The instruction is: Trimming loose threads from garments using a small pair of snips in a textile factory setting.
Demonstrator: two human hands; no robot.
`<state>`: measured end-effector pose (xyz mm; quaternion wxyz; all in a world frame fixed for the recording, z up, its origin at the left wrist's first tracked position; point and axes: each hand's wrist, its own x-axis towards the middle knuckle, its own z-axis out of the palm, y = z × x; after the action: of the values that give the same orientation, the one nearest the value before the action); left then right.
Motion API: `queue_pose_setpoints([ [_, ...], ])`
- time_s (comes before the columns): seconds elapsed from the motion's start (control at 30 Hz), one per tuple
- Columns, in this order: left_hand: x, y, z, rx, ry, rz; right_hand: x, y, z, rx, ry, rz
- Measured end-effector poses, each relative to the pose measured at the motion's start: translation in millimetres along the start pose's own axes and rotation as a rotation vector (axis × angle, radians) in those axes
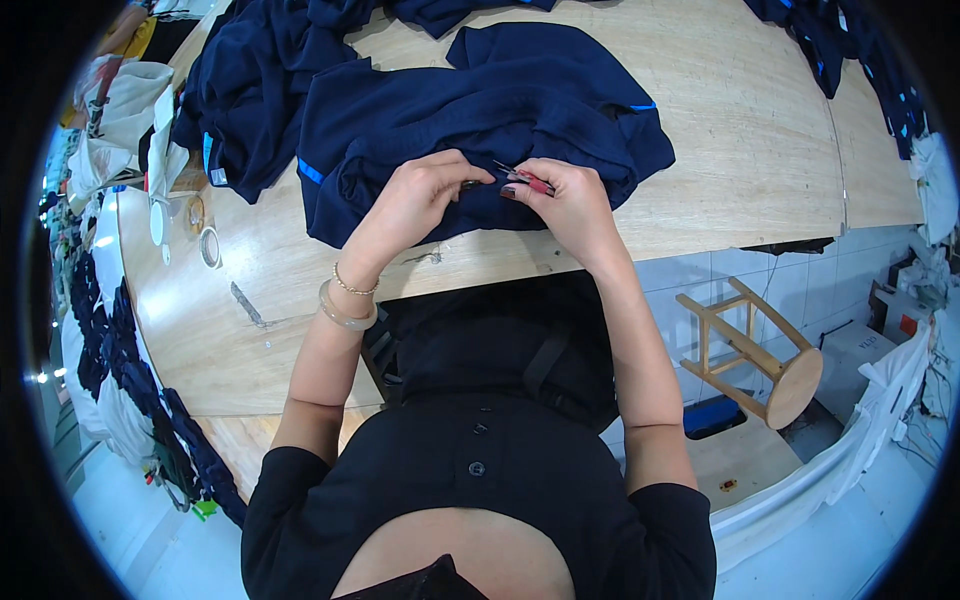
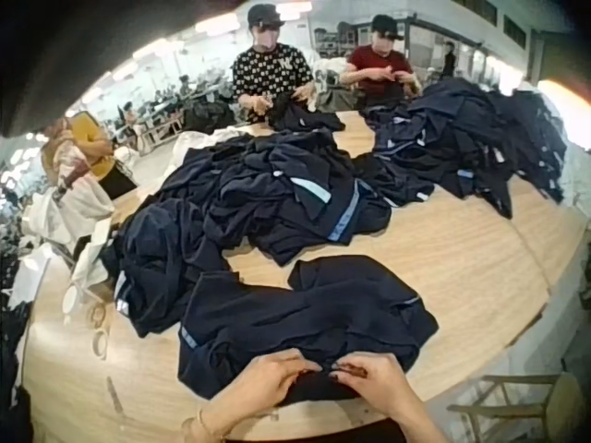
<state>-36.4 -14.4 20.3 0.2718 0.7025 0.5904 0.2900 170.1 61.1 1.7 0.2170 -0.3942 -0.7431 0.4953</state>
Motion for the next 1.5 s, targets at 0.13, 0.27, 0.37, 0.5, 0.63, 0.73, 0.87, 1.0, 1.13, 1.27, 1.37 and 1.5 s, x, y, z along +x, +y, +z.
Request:
queue_pose_setpoints([
  [0.13,-1,3,-5,-0.045,-0.085,-0.102,-1,-3,1,-0.017,0.006,-0.100],
  [0.27,-3,13,-12,-0.126,-0.096,-0.078,-2,1,2,0.011,-0.011,-0.123],
  [0.37,-6,13,-12,-0.152,-0.179,-0.128,-3,1,2,-0.036,-0.019,-0.170],
  [0.5,-9,13,-13,-0.139,-0.189,-0.126,-3,0,2,-0.069,-0.029,-0.174],
  [0.63,-9,8,-9,-0.051,-0.088,-0.015,-2,-4,3,-0.090,-0.026,-0.174],
  [0.73,-8,14,-5,0.007,-0.014,0.000,-3,-5,2,-0.104,-0.017,-0.181],
  [0.87,-11,26,-5,-0.197,-0.011,-0.158,-5,-7,-3,-0.084,-0.066,-0.116],
  [1.0,-15,29,0,-0.364,-0.038,-0.341,-8,-14,-5,-0.101,-0.025,-0.089],
  [1.13,-15,27,6,-0.358,0.041,-0.282,-11,-20,-13,-0.080,0.126,-0.078],
  [1.27,-11,28,10,-0.256,0.195,-0.112,-12,-24,-29,0.065,0.178,-0.073],
  [1.37,-10,23,15,-0.225,0.186,-0.119,-18,-24,-32,0.090,0.135,-0.025],
  [1.5,-13,20,24,-0.234,0.158,-0.143,-24,-34,-37,0.039,0.075,0.031],
])
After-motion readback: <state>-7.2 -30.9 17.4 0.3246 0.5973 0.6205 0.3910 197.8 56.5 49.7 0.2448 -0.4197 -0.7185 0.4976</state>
